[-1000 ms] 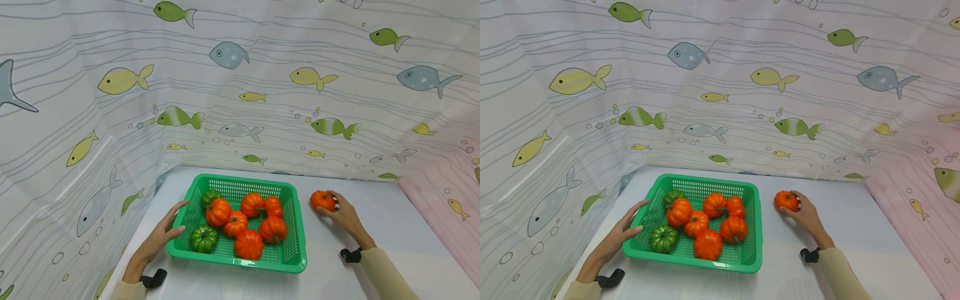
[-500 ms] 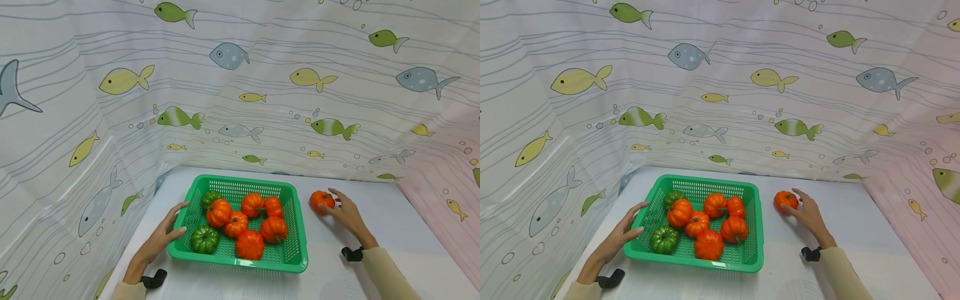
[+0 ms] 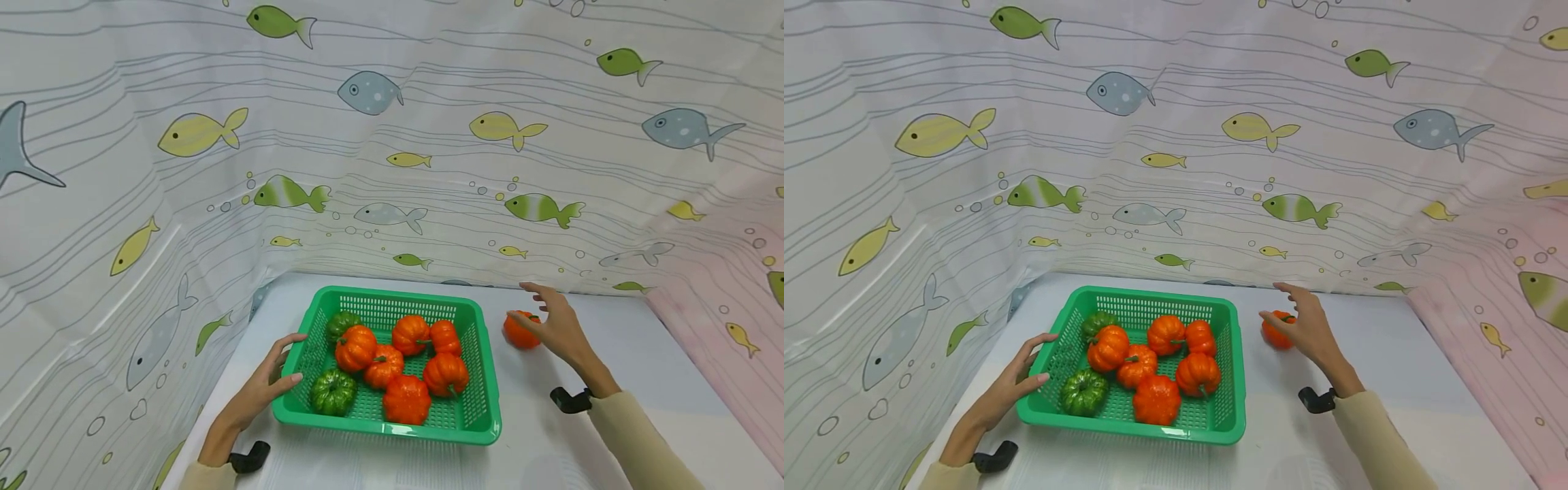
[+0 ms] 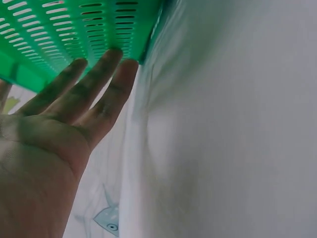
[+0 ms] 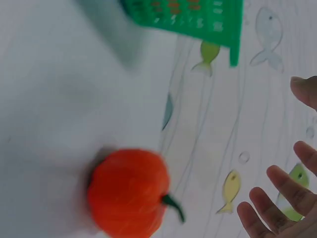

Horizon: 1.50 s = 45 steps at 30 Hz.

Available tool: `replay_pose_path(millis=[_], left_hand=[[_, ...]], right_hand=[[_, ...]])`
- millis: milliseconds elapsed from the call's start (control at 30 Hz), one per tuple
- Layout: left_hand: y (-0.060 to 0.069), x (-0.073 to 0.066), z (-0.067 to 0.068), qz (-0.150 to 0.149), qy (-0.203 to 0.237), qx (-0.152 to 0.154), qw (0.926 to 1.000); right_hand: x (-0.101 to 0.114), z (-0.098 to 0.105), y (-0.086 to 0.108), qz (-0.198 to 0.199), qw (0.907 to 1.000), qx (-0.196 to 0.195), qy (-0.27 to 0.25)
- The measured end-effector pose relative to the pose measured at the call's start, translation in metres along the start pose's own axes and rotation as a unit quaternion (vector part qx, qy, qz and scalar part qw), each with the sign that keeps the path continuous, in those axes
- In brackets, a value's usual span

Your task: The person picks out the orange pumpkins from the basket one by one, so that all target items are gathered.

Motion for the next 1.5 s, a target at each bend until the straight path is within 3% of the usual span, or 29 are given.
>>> replay_pose_path(millis=[133,367,567,900,1133,1500], left_hand=[[-0.002,-0.005,0.003,0.019,0.012,0.015,0.9996],[-0.007,-0.015,0.012,0.079,0.044,0.050,0.9946],[-0.007,-0.016,0.015,0.109,0.061,0.057,0.9905],[-0.006,-0.022,0.011,0.114,0.080,0.060,0.9885],[-0.005,-0.021,0.010,0.119,0.090,0.055,0.9872],[-0.006,-0.015,0.011,0.114,0.089,0.059,0.9878]], right_hand=[[0.025,-0.002,-0.005,0.033,0.9993,0.009,-0.014],[0.063,-0.010,-0.009,0.108,0.9937,0.016,-0.025],[0.087,-0.017,-0.010,0.133,0.9900,0.036,-0.029],[0.117,-0.032,-0.013,0.163,0.9806,0.087,-0.066],[0.139,-0.047,-0.014,0.162,0.9727,0.142,-0.086],[0.165,-0.075,-0.025,0.213,0.9550,0.192,-0.076]])
Point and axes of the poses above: each hand's wrist, its own y-axis away from the middle knuckle, its own z-axis out of the back of the hand, x = y × z, the point moved 1 cm from there along -y, towards the middle knuckle, and after that the axes turned 5 degrees about y, right-handed, at the moved point
